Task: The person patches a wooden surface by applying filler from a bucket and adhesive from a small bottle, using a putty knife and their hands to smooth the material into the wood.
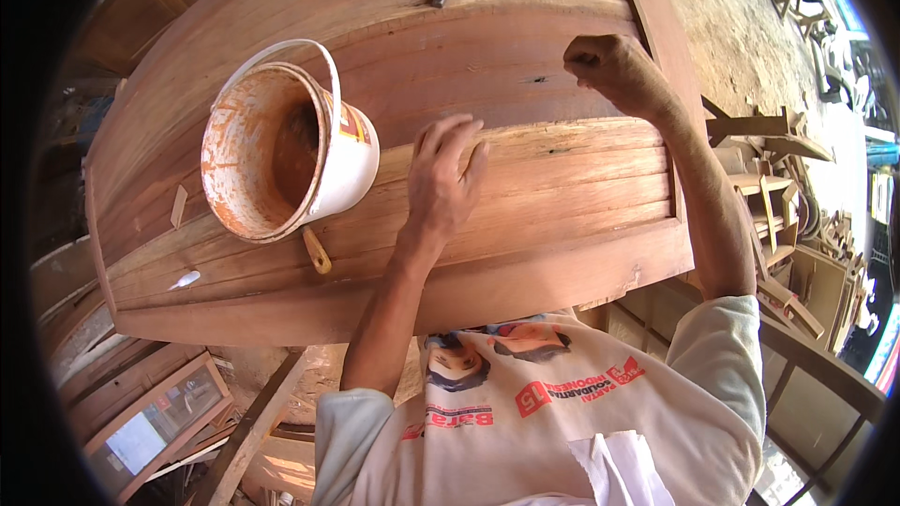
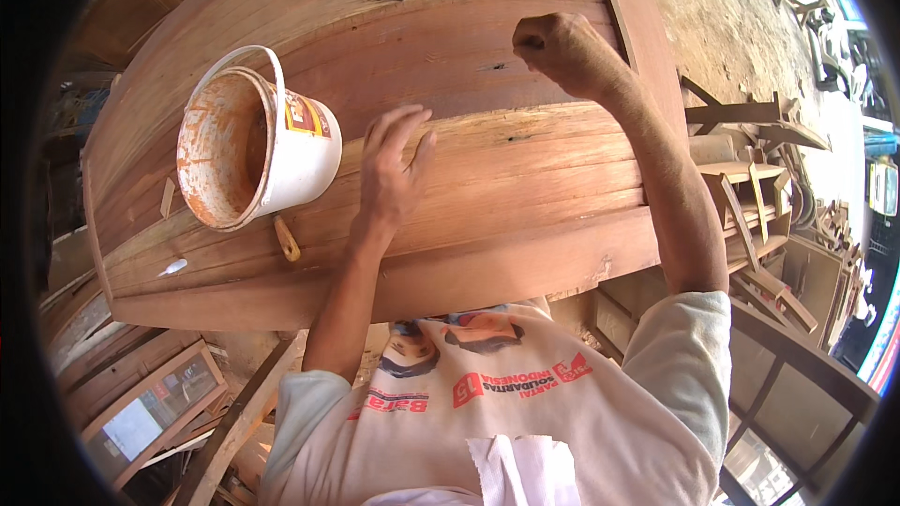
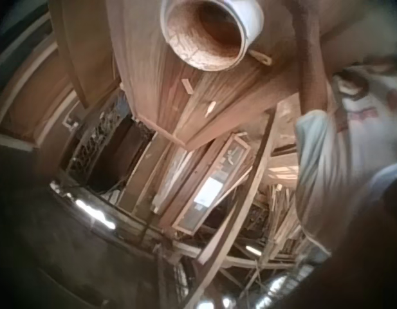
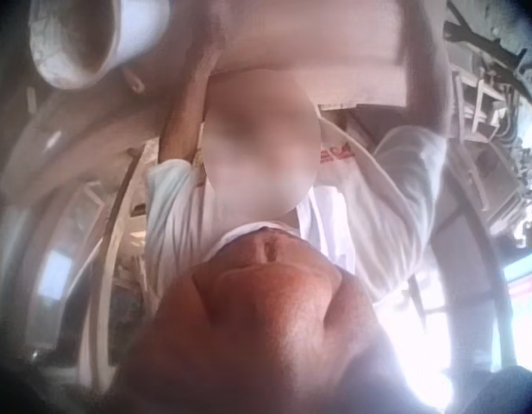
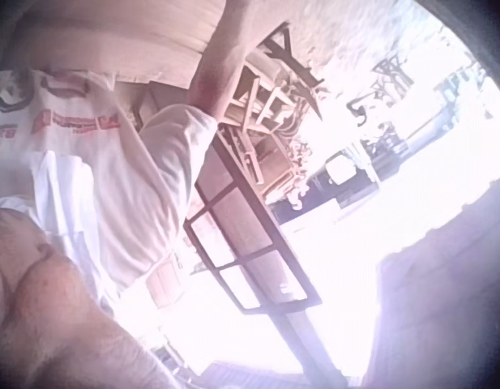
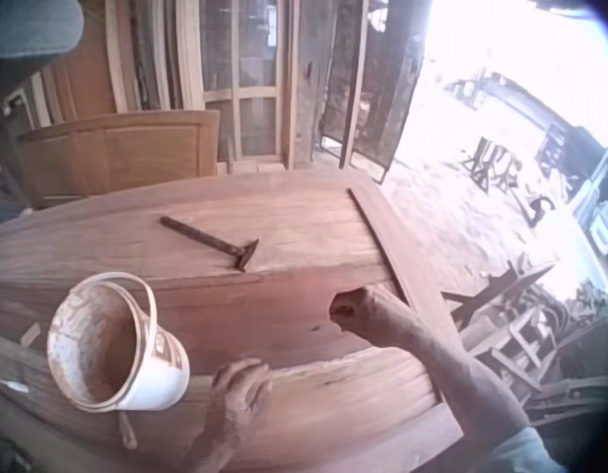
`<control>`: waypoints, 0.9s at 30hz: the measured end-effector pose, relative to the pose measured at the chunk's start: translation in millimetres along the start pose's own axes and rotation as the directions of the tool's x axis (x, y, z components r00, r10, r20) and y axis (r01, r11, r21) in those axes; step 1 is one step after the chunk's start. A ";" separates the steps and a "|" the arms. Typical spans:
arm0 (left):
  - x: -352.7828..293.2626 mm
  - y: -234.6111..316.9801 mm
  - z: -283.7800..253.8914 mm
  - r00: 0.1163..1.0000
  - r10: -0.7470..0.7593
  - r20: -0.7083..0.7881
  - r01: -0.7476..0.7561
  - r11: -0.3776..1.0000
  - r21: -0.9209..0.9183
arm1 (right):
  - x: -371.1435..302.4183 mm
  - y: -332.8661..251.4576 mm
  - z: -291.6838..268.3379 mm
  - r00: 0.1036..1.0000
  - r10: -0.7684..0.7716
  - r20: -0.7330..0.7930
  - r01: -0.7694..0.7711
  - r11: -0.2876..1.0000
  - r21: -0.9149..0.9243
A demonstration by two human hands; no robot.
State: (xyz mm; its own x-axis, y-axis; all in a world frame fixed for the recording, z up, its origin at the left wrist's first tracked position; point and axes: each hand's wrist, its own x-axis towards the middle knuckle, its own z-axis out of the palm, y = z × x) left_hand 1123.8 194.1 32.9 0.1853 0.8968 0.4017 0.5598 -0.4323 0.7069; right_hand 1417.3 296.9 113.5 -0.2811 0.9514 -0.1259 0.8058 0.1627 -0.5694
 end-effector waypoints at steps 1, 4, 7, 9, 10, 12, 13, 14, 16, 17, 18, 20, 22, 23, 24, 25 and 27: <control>22.6 -3.4 19.1 1.000 0.001 0.000 -0.001 1.000 0.025 | 5.5 5.3 5.4 1.000 -0.004 0.010 0.004 1.000 0.009; 62.3 -5.6 64.5 1.000 -0.012 0.016 0.011 0.996 0.086 | 12.6 26.8 20.2 0.997 -0.079 0.017 0.080 0.996 -0.043; 73.0 -36.9 94.4 0.999 -0.007 -0.054 0.014 0.992 0.125 | 34.6 41.7 44.4 0.965 -0.257 0.058 0.262 0.959 -0.111; 67.5 -46.9 100.9 0.998 -0.020 -0.057 0.025 0.995 0.099 | 39.3 40.8 52.5 0.982 -0.166 0.094 0.175 0.979 -0.102; 66.6 -49.8 102.9 0.997 -0.042 -0.057 0.047 0.995 0.089 | 40.2 37.2 46.5 0.977 -0.161 0.141 0.175 0.980 -0.096; 71.7 -41.9 108.6 0.997 -0.042 -0.061 0.047 0.995 0.087 | 35.5 44.5 38.5 0.978 -0.181 0.107 0.190 0.978 -0.082; 69.5 -41.0 105.7 0.997 -0.063 -0.050 0.068 0.992 0.105 | 34.8 46.3 43.0 0.978 -0.188 0.089 0.195 0.978 -0.079; 70.3 -42.4 102.8 0.997 -0.054 -0.061 0.058 0.995 0.080 | 39.4 54.1 51.2 0.976 -0.204 0.070 0.210 0.973 -0.091; 72.6 -39.3 97.7 0.996 -0.062 -0.060 0.067 0.994 0.082 | 41.6 65.4 59.6 0.980 -0.184 0.071 0.190 0.978 -0.089; 75.9 -36.8 93.8 0.996 -0.061 -0.061 0.066 0.993 0.095 | 36.6 53.8 48.5 0.989 -0.123 0.088 0.127 0.991 -0.047; 77.3 -34.9 96.0 0.996 -0.058 -0.065 0.064 0.994 0.091 | 33.0 65.1 54.0 0.988 -0.145 0.047 0.147 0.988 -0.050; 76.4 -37.9 95.5 0.995 -0.053 -0.084 0.061 0.994 0.086 | 30.6 56.8 52.2 0.991 -0.121 0.050 0.122 0.992 -0.018; 73.9 -41.6 96.9 0.994 -0.063 -0.090 0.070 0.995 0.075 | 31.6 51.9 56.3 0.989 -0.127 0.073 0.127 0.992 0.010; 72.6 -42.2 95.9 0.993 -0.077 -0.087 0.083 0.994 0.071 | 32.7 49.0 59.2 0.989 -0.125 0.075 0.121 0.991 0.057; 71.3 -42.9 94.6 0.993 -0.088 -0.081 0.094 0.993 0.067 | 34.7 45.3 62.0 0.988 -0.124 0.088 0.121 0.992 0.044; 71.4 -41.2 94.8 0.992 -0.097 -0.083 0.102 0.993 0.062 | 36.0 42.1 61.8 0.987 -0.122 0.101 0.119 0.992 0.027; 71.4 -38.7 94.4 0.990 -0.111 -0.083 0.115 0.992 0.053 | 36.1 35.6 60.5 0.986 -0.119 0.119 0.122 0.992 -0.021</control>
State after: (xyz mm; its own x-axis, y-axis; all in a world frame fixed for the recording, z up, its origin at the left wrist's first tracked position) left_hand 1191.6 283.7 -20.7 0.0547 0.9283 0.3678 0.6191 -0.3205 0.7169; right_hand 1404.3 321.3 39.6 -0.4347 0.8875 -0.1528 0.7761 0.2831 -0.5634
